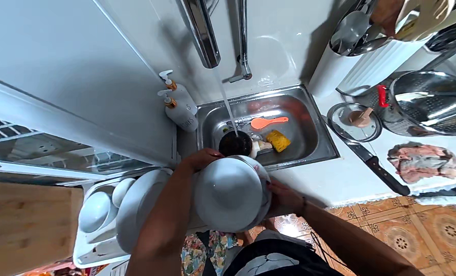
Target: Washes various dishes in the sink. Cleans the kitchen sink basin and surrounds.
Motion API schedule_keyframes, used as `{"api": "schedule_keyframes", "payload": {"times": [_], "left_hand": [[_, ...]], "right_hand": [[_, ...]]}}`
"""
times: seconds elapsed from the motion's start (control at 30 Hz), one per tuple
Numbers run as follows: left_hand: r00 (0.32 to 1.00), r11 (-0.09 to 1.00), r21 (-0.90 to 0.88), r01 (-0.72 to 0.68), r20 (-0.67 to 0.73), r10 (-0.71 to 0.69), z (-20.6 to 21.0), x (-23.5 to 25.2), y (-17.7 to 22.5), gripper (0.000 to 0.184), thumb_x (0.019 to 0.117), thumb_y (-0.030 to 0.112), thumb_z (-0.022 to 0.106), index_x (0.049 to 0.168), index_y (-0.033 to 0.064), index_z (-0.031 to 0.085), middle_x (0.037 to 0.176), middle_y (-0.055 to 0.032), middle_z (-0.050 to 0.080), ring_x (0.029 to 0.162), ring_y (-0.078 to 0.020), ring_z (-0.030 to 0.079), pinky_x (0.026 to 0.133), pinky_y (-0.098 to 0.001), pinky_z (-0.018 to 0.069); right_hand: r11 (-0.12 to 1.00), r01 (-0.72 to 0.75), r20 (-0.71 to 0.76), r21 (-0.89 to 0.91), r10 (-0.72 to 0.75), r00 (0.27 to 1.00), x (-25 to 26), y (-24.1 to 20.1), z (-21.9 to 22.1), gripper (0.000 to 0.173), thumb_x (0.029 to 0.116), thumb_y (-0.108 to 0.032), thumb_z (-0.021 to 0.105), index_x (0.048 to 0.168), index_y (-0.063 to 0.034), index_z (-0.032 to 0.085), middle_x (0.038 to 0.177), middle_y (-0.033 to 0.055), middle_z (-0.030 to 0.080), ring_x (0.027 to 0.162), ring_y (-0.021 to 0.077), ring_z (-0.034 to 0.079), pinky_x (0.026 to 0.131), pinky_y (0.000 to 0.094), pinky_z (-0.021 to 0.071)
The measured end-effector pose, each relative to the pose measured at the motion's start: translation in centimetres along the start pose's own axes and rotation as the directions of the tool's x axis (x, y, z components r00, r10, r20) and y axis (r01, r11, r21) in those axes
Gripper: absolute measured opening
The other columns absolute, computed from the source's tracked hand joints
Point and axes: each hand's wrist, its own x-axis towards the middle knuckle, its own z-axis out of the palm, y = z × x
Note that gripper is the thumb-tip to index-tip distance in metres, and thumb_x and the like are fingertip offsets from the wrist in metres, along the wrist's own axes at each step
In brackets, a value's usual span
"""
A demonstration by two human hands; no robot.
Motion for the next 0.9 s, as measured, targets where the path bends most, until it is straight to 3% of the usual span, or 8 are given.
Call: {"api": "schedule_keyframes", "payload": {"times": [0.13,0.2,0.3,0.37,0.43,0.57,0.7,0.9], "left_hand": [[0.926,0.927,0.049,0.372,-0.088,-0.367,0.3,-0.7,2.7,0.024,0.1032,0.027,0.056,0.109,0.0115,0.073,0.093,-0.0027,0.071,0.083,-0.0098,0.066,0.079,-0.0340,0.0561],[0.905,0.900,0.110,0.421,-0.119,-0.408,-0.6,-1.5,2.3,0.025,0.1031,0.029,0.057,0.110,0.0108,0.073,0.095,-0.0047,0.071,0.086,-0.0122,0.066,0.082,-0.0377,0.0553],[0.826,0.823,0.165,0.544,-0.279,-0.489,-2.1,-3.2,0.5,0.037,0.1021,0.048,0.054,0.111,0.0176,0.074,0.103,-0.0064,0.073,0.094,-0.0182,0.068,0.087,-0.0476,0.0553],[0.783,0.792,0.184,0.582,-0.389,-0.485,-2.2,-4.4,-0.6,0.045,0.0999,0.059,0.049,0.108,0.0234,0.075,0.104,-0.0044,0.074,0.097,-0.0206,0.070,0.089,-0.0534,0.0561],[0.792,0.805,0.222,0.550,-0.443,-0.420,-1.6,-5.4,-0.3,0.045,0.1010,0.060,0.046,0.105,0.0265,0.075,0.101,-0.0006,0.074,0.095,-0.0182,0.070,0.086,-0.0521,0.0572],[0.792,0.808,0.335,0.484,-0.561,-0.242,0.8,-6.5,-1.7,0.036,0.1034,0.056,0.045,0.113,0.0354,0.072,0.105,0.0099,0.073,0.099,-0.0076,0.069,0.090,-0.0402,0.0585],[0.751,0.826,0.352,0.439,-0.649,-0.122,2.6,-7.1,-5.0,0.033,0.1035,0.055,0.046,0.125,0.0411,0.067,0.118,0.0133,0.069,0.108,-0.0042,0.066,0.094,-0.0346,0.0575],[0.750,0.867,0.308,0.392,-0.653,-0.107,3.0,-6.9,-5.1,0.032,0.1046,0.051,0.048,0.127,0.0372,0.067,0.121,0.0120,0.070,0.111,-0.0055,0.066,0.096,-0.0339,0.0567]], "right_hand": [[0.900,-0.345,0.185,0.265,0.304,0.934,2.6,-0.4,4.3,0.071,0.1014,-0.071,0.033,0.144,-0.0178,0.055,0.127,0.0170,0.068,0.110,0.0370,0.068,0.086,0.0617,0.0588],[0.924,-0.366,0.194,0.109,0.342,0.920,4.0,-1.2,3.8,0.071,0.1017,-0.071,0.033,0.141,-0.0160,0.057,0.121,0.0165,0.070,0.103,0.0340,0.071,0.084,0.0575,0.0604],[0.900,-0.149,-0.047,-0.409,0.143,0.989,8.6,-5.5,0.0,0.039,0.1068,-0.043,0.049,0.128,-0.0159,0.068,0.108,0.0066,0.075,0.091,0.0200,0.075,0.080,0.0431,0.0639],[0.668,-0.104,-0.233,-0.737,-0.107,0.967,15.3,-5.4,-5.5,0.033,0.0950,-0.035,0.068,0.124,-0.0195,0.071,0.113,0.0021,0.074,0.100,0.0162,0.072,0.090,0.0413,0.0609],[0.389,-0.248,-0.328,-0.887,-0.155,0.932,22.6,-2.7,-10.7,0.056,0.0829,-0.039,0.077,0.132,-0.0155,0.065,0.131,0.0115,0.066,0.117,0.0296,0.065,0.102,0.0550,0.0526],[0.114,-0.317,-0.328,-0.942,-0.096,0.940,32.4,5.1,-15.5,0.065,0.0881,-0.034,0.074,0.144,-0.0085,0.054,0.139,0.0266,0.058,0.128,0.0480,0.056,0.106,0.0706,0.0421],[0.178,-0.214,-0.237,-0.960,-0.123,0.964,31.7,2.3,-14.3,0.077,0.0746,-0.040,0.083,0.141,-0.0134,0.054,0.139,0.0195,0.059,0.122,0.0398,0.062,0.099,0.0629,0.0515],[0.309,-0.176,-0.176,-0.935,0.028,0.984,19.9,-16.2,-6.0,0.055,0.0946,-0.039,0.069,0.143,-0.0185,0.055,0.124,0.0126,0.070,0.115,0.0316,0.067,0.102,0.0596,0.0508]]}}
